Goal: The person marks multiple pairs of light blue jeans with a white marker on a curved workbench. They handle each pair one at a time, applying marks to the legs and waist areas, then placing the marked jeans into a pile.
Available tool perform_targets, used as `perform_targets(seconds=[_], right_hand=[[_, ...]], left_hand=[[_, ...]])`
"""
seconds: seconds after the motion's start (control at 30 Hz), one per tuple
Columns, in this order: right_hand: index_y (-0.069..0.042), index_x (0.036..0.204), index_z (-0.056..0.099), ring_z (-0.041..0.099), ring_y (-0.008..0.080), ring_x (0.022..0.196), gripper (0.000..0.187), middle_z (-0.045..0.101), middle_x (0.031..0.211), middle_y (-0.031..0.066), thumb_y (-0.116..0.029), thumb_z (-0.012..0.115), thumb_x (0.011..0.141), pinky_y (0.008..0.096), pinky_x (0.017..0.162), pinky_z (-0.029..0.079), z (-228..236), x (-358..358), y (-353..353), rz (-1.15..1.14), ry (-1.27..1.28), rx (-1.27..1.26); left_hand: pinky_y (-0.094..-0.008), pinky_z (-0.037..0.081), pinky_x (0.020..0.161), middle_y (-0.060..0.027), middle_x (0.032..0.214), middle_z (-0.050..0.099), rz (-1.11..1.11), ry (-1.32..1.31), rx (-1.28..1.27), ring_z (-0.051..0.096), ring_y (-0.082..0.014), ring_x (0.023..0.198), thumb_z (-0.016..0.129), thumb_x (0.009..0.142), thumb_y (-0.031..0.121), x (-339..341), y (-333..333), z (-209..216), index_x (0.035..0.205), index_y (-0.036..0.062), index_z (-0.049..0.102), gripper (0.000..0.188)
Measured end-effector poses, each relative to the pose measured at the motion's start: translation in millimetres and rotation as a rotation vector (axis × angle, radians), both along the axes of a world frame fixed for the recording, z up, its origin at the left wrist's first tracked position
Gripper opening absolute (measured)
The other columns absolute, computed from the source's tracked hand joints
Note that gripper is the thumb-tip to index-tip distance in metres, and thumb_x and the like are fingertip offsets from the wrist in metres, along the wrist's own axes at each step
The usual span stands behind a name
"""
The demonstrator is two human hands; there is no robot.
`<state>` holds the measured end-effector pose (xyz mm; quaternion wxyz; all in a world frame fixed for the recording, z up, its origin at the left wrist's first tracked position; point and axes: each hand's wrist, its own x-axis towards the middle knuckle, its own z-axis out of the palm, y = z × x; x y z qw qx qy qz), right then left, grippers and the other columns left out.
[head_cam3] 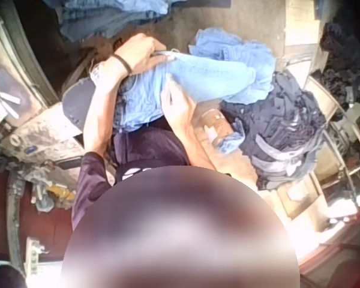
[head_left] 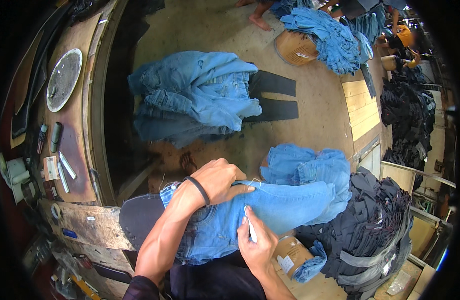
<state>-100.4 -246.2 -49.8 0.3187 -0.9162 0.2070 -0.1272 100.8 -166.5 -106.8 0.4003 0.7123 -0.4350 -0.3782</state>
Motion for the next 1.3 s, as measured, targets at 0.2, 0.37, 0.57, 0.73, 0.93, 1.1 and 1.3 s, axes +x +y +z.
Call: perform_targets(seconds=[0.2,0.37,0.57,0.73,0.93,1.1,1.3], right_hand=[[0.009,0.119,0.073,0.081,0.034,0.092,0.03,0.079,0.107,0.0241,0.006,0.073,0.09,0.0371,0.077,0.064,6,-3,1,-0.038,0.112,0.063],[0.008,0.121,0.073,0.081,0.0345,0.093,0.03,0.079,0.108,0.0237,0.006,0.073,0.091,0.0372,0.079,0.064,8,-3,1,-0.075,0.194,0.081],[0.008,0.123,0.073,0.076,0.0274,0.071,0.035,0.078,0.094,0.0184,0.007,0.073,0.089,0.036,0.064,0.06,4,-3,-2,-0.05,0.104,0.027],[0.008,0.122,0.073,0.08,0.0307,0.086,0.032,0.079,0.104,0.0226,0.006,0.073,0.091,0.0365,0.074,0.062,7,-3,-2,-0.046,0.119,0.063],[0.008,0.122,0.072,0.081,0.0314,0.089,0.031,0.079,0.106,0.0241,0.006,0.072,0.092,0.0368,0.078,0.063,13,-4,-2,-0.076,0.168,0.108],[0.007,0.123,0.073,0.08,0.028,0.084,0.031,0.079,0.1,0.0218,0.006,0.072,0.092,0.0357,0.074,0.062,10,-4,-2,-0.066,0.146,0.075],[0.006,0.124,0.073,0.078,0.0232,0.077,0.032,0.079,0.095,0.0202,0.006,0.072,0.092,0.0342,0.07,0.06,8,-5,-5,-0.046,0.11,0.03]], left_hand=[[-0.0503,0.056,0.071,-0.0277,0.08,0.07,-0.011,0.002,0.025,0.07,-0.046,0.08,0.078,0.095,0.037,1,0,0,0.094,-0.0035,0.08,0.041],[-0.0509,0.055,0.07,-0.0276,0.079,0.07,-0.002,0.005,0.018,0.069,-0.0462,0.079,0.078,0.095,0.037,1,-1,0,0.093,-0.0035,0.079,0.041],[-0.0508,0.055,0.071,-0.0276,0.079,0.07,-0.021,0.0,0.045,0.069,-0.0463,0.08,0.078,0.095,0.037,2,0,0,0.093,-0.0031,0.079,0.04],[-0.0508,0.055,0.071,-0.028,0.079,0.07,-0.013,0.008,0.038,0.069,-0.0465,0.079,0.077,0.095,0.037,3,-1,1,0.094,-0.0032,0.08,0.04],[-0.0499,0.055,0.07,-0.028,0.079,0.07,-0.022,0.003,0.04,0.069,-0.0465,0.078,0.078,0.095,0.037,2,-1,0,0.094,-0.0039,0.079,0.041],[-0.0496,0.055,0.069,-0.0279,0.079,0.07,-0.004,0.014,0.031,0.069,-0.0461,0.078,0.079,0.094,0.036,1,0,-2,0.094,-0.004,0.079,0.04],[-0.0496,0.055,0.069,-0.0278,0.078,0.069,0.006,0.018,0.025,0.069,-0.046,0.077,0.079,0.094,0.036,2,-1,0,0.094,-0.004,0.079,0.04]])
